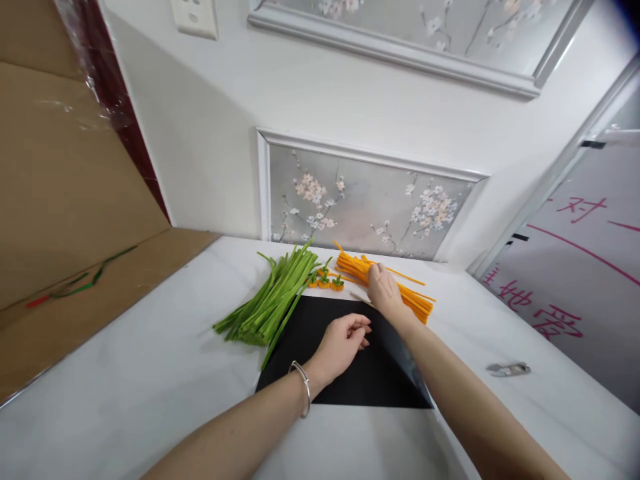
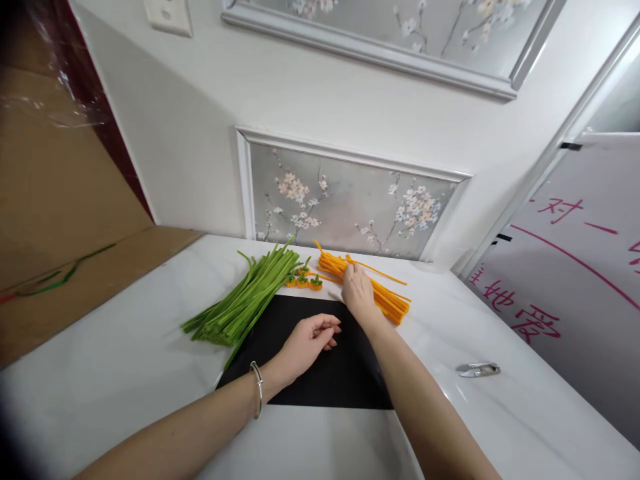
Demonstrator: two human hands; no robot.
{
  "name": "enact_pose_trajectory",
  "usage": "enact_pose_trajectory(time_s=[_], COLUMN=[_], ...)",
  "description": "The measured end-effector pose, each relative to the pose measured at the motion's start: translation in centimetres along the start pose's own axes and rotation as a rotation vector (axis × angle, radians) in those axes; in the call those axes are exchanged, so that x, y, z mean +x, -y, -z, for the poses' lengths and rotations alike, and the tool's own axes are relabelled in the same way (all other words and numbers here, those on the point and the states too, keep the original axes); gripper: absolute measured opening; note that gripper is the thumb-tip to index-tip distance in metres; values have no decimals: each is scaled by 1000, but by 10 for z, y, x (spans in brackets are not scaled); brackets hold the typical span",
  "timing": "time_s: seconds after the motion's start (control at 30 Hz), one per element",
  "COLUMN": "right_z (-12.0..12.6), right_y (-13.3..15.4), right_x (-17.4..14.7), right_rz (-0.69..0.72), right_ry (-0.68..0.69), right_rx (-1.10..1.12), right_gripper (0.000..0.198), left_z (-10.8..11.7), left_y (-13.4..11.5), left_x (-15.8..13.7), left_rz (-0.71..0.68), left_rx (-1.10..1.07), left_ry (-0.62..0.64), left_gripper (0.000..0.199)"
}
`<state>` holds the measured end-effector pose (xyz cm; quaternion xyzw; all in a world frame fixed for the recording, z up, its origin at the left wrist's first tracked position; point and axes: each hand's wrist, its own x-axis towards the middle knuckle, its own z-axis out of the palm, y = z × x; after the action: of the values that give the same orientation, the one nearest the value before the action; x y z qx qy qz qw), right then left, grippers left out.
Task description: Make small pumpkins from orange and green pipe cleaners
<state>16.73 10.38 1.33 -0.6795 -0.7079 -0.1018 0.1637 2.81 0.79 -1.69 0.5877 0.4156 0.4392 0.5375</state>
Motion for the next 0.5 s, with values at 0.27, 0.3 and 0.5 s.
enact_pose_trajectory(time_s=[0.27,0.3,0.5], right_z=[33,33,18], right_y=[-43,-45,-38], right_x=[5,4,-1], right_rz=[-183,-192,-210], right_ry=[-16,-2,48], right_rx=[47,50,36], right_gripper=[34,36,28], left_z=[1,1,1], left_y=[3,3,3], left_x=[1,2,1], left_rz=[-10,-12,-18], left_rx=[-6,-4,14], left_ry=[7,9,6], left_gripper=[21,20,21])
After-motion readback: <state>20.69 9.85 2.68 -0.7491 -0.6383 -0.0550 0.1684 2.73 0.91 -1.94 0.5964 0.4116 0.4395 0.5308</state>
